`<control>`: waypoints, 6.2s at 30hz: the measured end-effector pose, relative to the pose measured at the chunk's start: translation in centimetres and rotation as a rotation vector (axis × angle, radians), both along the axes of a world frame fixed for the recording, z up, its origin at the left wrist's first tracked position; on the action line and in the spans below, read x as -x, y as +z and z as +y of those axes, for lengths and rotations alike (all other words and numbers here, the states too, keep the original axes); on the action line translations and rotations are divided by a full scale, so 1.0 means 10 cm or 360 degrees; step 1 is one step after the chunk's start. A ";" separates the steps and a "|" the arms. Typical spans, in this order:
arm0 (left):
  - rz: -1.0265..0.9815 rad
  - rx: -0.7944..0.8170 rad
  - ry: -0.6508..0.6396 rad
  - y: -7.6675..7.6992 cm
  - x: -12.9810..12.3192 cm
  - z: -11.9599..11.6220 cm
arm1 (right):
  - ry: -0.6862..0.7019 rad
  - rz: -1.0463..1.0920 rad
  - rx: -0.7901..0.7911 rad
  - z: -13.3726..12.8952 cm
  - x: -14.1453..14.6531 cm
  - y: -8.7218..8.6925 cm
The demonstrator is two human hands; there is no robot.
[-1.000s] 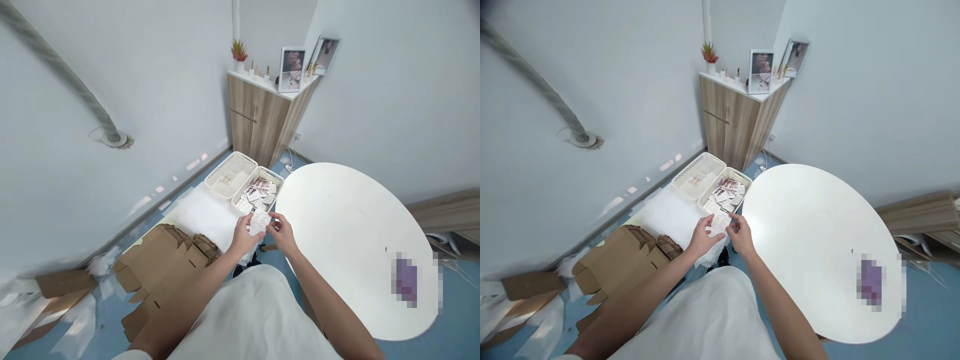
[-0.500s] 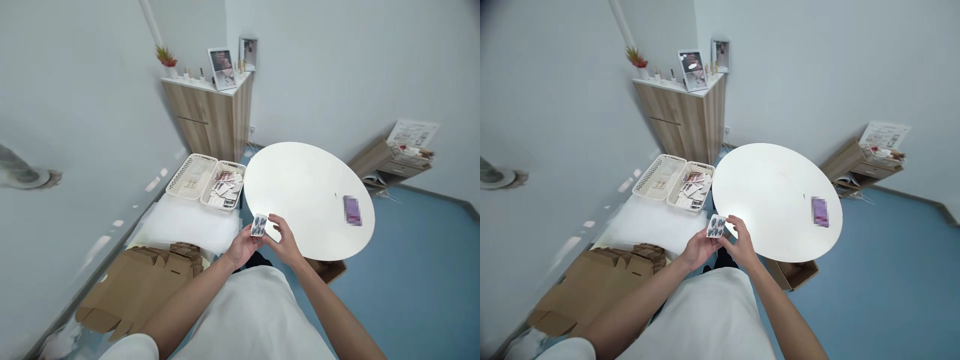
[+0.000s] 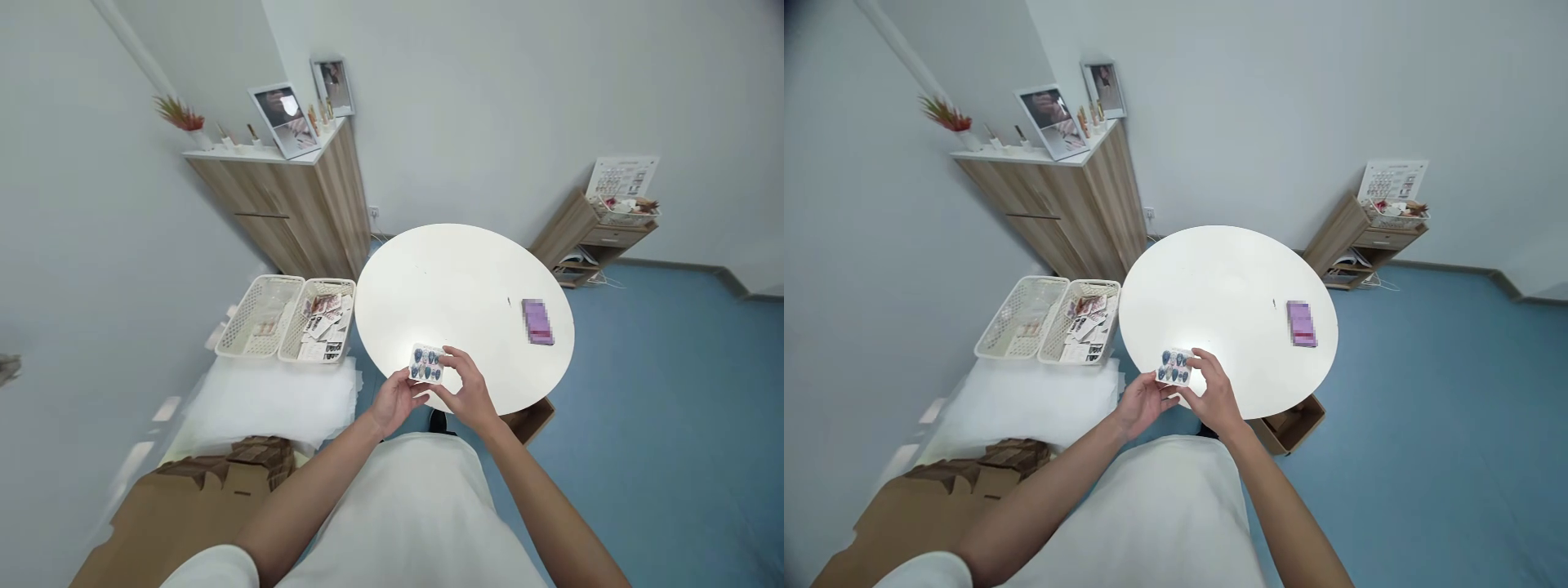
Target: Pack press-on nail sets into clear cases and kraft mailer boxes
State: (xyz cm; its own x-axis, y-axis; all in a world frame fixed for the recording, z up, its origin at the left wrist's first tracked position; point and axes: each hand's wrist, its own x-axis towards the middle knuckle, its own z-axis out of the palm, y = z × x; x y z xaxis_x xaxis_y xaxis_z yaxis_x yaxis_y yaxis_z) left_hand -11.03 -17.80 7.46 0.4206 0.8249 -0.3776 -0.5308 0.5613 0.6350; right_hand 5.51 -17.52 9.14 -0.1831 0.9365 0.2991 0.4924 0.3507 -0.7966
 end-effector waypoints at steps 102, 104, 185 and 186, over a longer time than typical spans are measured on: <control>0.1635 0.0060 0.0372 -0.95 0.84 0.34 | 0.0025 0.0741 0.1411 0.38 0.34 -1.37; 0.1654 0.0074 0.0408 -0.90 0.83 0.23 | 0.0016 0.0690 0.1393 0.28 0.19 -1.32; 0.1427 0.0690 0.1073 -1.65 3.88 1.82 | 0.1814 -0.1740 -0.0461 2.85 4.85 -1.63; 0.1421 0.0662 0.1086 -1.69 3.88 1.81 | 0.1808 -0.1718 -0.0464 2.85 4.84 -1.67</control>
